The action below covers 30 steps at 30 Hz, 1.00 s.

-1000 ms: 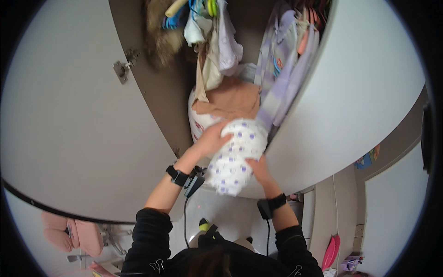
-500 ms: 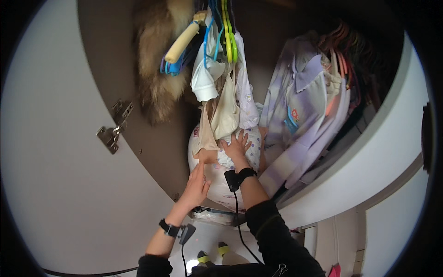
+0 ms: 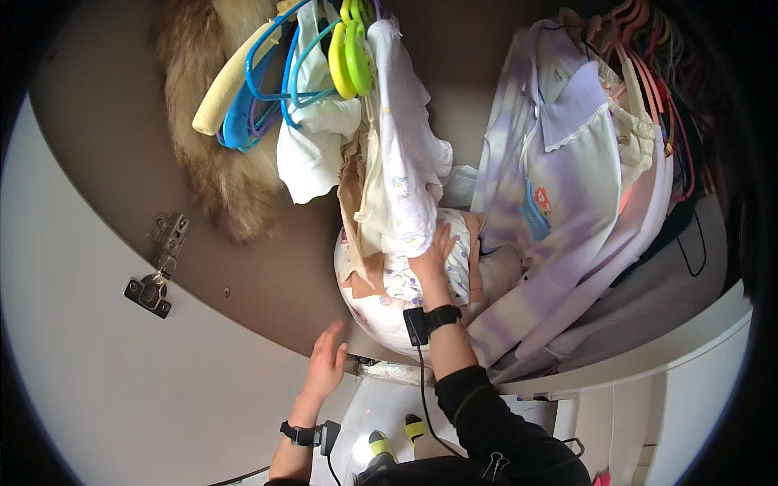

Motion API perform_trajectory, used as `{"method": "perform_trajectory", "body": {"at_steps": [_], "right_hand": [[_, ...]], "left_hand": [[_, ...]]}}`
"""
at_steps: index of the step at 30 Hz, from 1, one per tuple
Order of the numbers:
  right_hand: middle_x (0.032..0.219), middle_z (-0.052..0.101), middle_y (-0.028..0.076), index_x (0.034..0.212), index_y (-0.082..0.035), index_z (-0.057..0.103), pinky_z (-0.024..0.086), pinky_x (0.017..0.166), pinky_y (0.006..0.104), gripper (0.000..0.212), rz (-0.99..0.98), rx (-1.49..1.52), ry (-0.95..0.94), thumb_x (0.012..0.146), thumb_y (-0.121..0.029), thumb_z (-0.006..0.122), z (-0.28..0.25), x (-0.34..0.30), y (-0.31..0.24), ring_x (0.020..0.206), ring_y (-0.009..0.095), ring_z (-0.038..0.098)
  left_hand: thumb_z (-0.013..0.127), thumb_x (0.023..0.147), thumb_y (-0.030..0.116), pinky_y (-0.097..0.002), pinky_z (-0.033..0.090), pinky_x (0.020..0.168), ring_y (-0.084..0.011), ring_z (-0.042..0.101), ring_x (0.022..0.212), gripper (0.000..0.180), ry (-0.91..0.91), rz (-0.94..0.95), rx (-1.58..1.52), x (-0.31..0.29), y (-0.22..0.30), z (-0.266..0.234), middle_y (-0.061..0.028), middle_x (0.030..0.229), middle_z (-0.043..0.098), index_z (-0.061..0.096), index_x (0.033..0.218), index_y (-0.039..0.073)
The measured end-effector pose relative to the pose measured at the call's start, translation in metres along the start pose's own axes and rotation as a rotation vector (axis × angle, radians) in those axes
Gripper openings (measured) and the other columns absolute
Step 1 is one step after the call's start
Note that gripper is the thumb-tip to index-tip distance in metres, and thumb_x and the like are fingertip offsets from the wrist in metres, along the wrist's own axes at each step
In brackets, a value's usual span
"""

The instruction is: The person folds a cloth and places it in a wardrobe, then uses a pink brush to sweep a bed and a pillow. They fold a small cloth and store it in the wardrobe, retrieve a small box from a drawer, and place a book into a bookshelf.

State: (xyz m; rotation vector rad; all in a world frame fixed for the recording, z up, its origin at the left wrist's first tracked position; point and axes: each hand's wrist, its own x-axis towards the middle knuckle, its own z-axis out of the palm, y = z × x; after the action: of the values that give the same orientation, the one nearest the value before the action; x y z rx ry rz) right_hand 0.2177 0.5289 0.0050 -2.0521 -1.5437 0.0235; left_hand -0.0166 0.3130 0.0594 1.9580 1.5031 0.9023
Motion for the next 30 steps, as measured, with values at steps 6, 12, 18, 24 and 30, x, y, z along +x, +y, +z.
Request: {"method": "perform_trajectory", "body": {"at_steps": [6, 12, 18, 24, 30], "right_hand": [[0.154, 0.007, 0.019, 0.145, -0.008, 0.028, -0.004, 0.105, 0.0665, 0.094, -0.123, 0.028, -0.348, 0.073, -0.058, 0.062, 0.000, 0.003, -0.011, 0.143, 0.034, -0.001], [0.153, 0.006, 0.023, 0.145, -0.013, 0.029, -0.005, 0.109, 0.0599, 0.076, 0.004, 0.053, -0.272, 0.086, -0.057, 0.047, -0.042, -0.078, -0.014, 0.142, 0.037, 0.002], [0.153, 0.001, 0.023, 0.148, -0.008, 0.019, 0.007, 0.112, 0.0532, 0.081, -0.116, 0.092, -0.320, 0.088, -0.055, 0.047, -0.070, -0.203, -0.027, 0.141, 0.038, 0.006], [0.150, 0.006, 0.027, 0.144, -0.002, 0.021, 0.020, 0.109, 0.0540, 0.082, -0.427, 0.225, -0.133, 0.085, -0.042, 0.060, -0.144, -0.348, -0.051, 0.133, 0.046, 0.025], [0.149, 0.014, 0.026, 0.141, 0.000, 0.027, 0.025, 0.108, 0.0535, 0.077, -0.699, 0.361, -0.060, 0.083, -0.034, 0.065, -0.258, -0.430, -0.058, 0.132, 0.043, 0.029]], "left_hand": [[0.052, 0.090, 0.008, -0.0411, 0.038, 0.101, -0.0357, 0.048, 0.119, 0.037, -0.027, 0.040, 0.046, -0.029, 0.010, -0.011, -0.0180, 0.128, 0.051, 0.048, 0.126, 0.002], [0.059, 0.083, 0.003, -0.0451, 0.038, 0.101, -0.0352, 0.048, 0.118, 0.043, 0.179, 0.134, 0.293, -0.086, 0.045, -0.072, -0.0163, 0.129, 0.051, 0.049, 0.124, 0.003], [0.063, 0.077, 0.005, -0.0538, 0.028, 0.106, -0.0406, 0.035, 0.129, 0.056, 0.727, 0.457, 0.736, -0.234, 0.061, -0.154, -0.0242, 0.140, 0.035, 0.043, 0.129, 0.003], [0.048, 0.095, 0.017, -0.0389, 0.011, 0.113, -0.0288, 0.015, 0.140, 0.061, 1.293, 0.206, 0.170, -0.324, 0.035, -0.201, -0.0197, 0.151, 0.016, 0.016, 0.143, -0.002], [0.034, 0.101, 0.027, -0.0333, 0.032, 0.100, -0.0216, 0.043, 0.114, 0.042, 1.111, -0.043, -0.176, -0.335, 0.019, -0.216, -0.0144, 0.124, 0.046, 0.038, 0.129, -0.004]]}}
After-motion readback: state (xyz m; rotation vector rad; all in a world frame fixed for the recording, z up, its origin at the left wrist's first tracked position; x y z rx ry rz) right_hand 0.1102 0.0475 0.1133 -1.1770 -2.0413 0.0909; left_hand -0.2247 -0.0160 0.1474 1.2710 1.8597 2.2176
